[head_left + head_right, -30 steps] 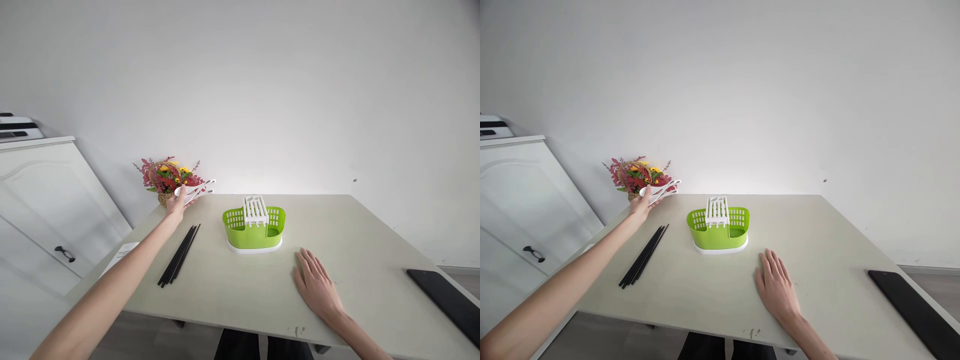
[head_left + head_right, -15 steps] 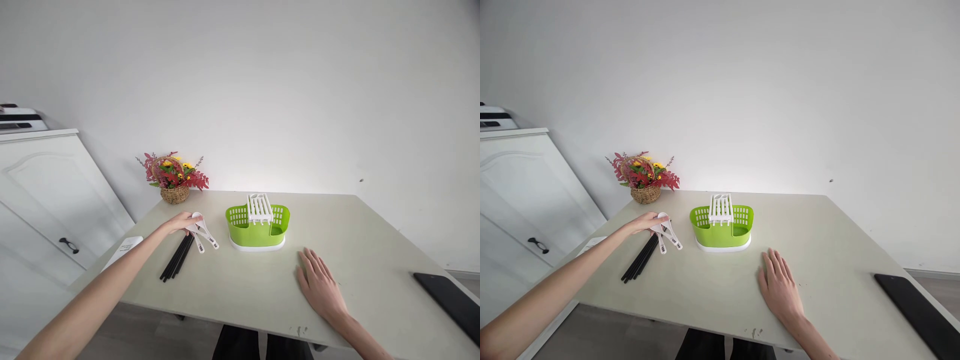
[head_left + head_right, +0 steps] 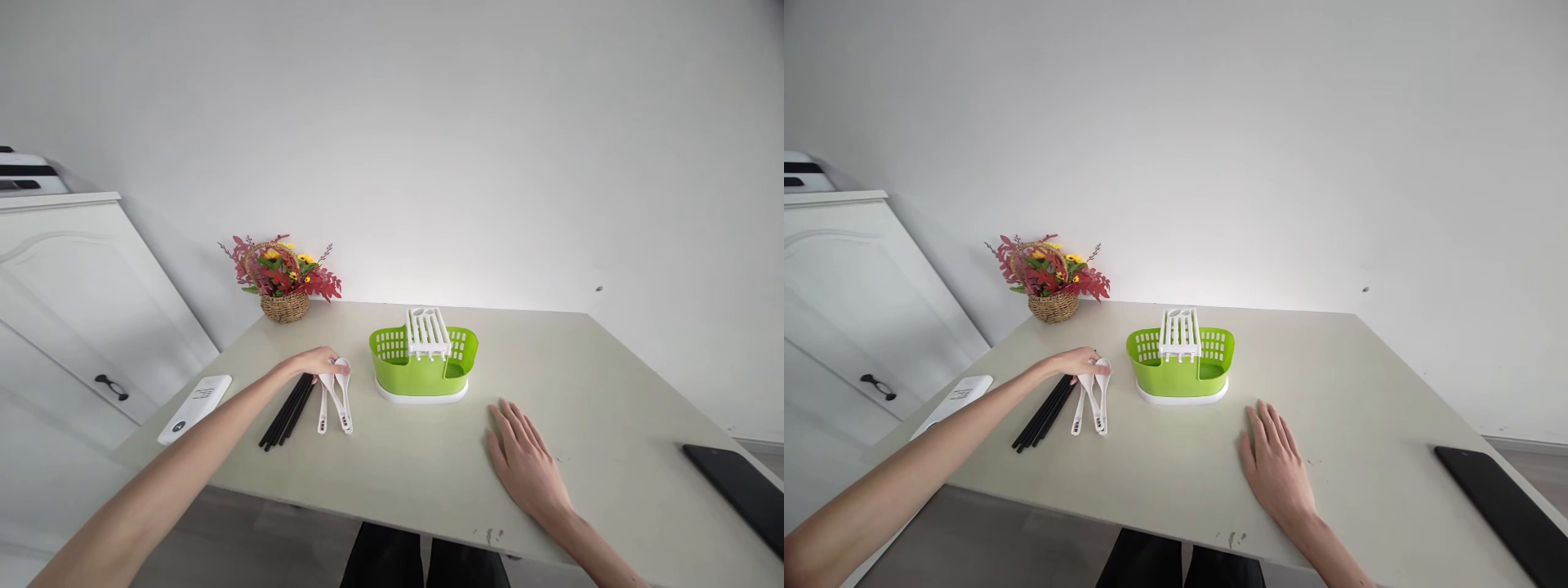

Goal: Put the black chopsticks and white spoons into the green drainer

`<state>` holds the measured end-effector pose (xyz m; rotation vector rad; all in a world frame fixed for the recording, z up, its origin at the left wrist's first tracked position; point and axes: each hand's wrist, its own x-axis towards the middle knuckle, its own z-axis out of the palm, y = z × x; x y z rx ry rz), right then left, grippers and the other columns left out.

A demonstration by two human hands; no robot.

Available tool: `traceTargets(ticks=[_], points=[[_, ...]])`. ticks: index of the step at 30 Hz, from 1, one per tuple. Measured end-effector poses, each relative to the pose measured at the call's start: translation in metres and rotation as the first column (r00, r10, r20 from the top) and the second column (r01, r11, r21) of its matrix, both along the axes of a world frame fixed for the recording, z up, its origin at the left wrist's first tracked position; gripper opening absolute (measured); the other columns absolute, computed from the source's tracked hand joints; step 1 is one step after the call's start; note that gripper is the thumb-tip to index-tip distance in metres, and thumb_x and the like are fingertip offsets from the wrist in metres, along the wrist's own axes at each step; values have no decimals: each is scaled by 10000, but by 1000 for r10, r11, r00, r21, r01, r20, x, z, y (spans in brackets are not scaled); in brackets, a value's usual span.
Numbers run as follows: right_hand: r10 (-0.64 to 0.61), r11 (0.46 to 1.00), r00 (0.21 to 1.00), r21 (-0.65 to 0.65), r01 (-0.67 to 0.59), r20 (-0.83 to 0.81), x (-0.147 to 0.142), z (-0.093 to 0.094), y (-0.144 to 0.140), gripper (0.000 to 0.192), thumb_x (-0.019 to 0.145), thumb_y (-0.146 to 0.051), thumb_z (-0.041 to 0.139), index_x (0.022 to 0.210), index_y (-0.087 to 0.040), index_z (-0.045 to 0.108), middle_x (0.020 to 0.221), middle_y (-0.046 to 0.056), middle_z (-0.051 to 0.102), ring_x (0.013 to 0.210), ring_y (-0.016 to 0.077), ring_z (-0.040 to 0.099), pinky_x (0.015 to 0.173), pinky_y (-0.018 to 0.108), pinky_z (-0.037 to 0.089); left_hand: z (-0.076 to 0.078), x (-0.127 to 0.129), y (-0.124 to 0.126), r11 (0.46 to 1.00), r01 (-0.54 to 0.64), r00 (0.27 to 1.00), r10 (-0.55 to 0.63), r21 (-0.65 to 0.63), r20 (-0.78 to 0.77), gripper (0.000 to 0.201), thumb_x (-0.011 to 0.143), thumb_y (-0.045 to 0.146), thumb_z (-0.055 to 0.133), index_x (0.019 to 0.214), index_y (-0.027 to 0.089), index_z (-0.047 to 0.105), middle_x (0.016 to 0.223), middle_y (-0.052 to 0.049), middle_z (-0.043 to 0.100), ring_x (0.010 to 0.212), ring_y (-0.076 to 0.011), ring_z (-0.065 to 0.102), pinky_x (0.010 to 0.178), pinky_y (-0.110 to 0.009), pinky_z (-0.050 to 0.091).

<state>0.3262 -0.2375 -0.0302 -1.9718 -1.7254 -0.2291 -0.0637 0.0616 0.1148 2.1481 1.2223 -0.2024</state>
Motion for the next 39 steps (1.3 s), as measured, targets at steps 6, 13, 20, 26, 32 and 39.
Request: traceTargets(ticks=[6,13,20,26,32,39], points=[[-3,1000,1000,-24,3,23,0,2,-2,594,1065,-423,295,1514,-88,494,1622,164,444,1544,292,335,1275,514,278,-9,3,1,998,25,1000,-25,52,-11,590,753,758,666,814,181,773,597,-46,701,365,-111,496,361,-214,318],[0,1000,1000,-16,0,8,1,1,-3,595,1065,-441,299,1534,-118,468,1631,151,433,1547,286,330,1279,508,265,-14,8,-5,985,18,1000,-22,174,21,573,732,750,679,736,184,765,516,2,597,424,-113,454,448,-237,294],[7,1000,999,-3,-7,42,1,-1,-5,601,1065,-437,290,1541,-109,455,1631,157,431,1548,288,326,1277,512,269,-20,9,-9,930,87,996,-76,356,-44,562,761,755,658,692,200,720,575,-6,615,559,-146,517,535,-260,309],[5,1000,1000,-5,-4,9,1,-3,-5,607,1059,-448,291,1559,-137,437,1635,145,428,1548,293,328,1271,525,278,-18,11,-21,867,118,992,-87,485,-87,511,819,727,645,911,236,748,728,-46,711,666,-207,648,576,-273,352],[-2,1000,1000,-5,2,-2,0,-3,-5,608,1058,-455,285,1547,-136,456,1631,140,434,1545,290,333,1273,517,274,-14,12,-37,788,190,980,-117,586,-161,461,954,639,536,1030,220,713,1020,-107,752,910,-277,717,711,-296,445],[5,1000,1000,2,-5,7,0,-3,-4,599,1058,-444,285,1528,-127,478,1620,146,450,1541,287,343,1273,513,277,-12,12,-48,738,124,985,-9,663,-174,490,990,609,512,1232,211,661,1233,-156,663,916,-290,720,838,-360,479]])
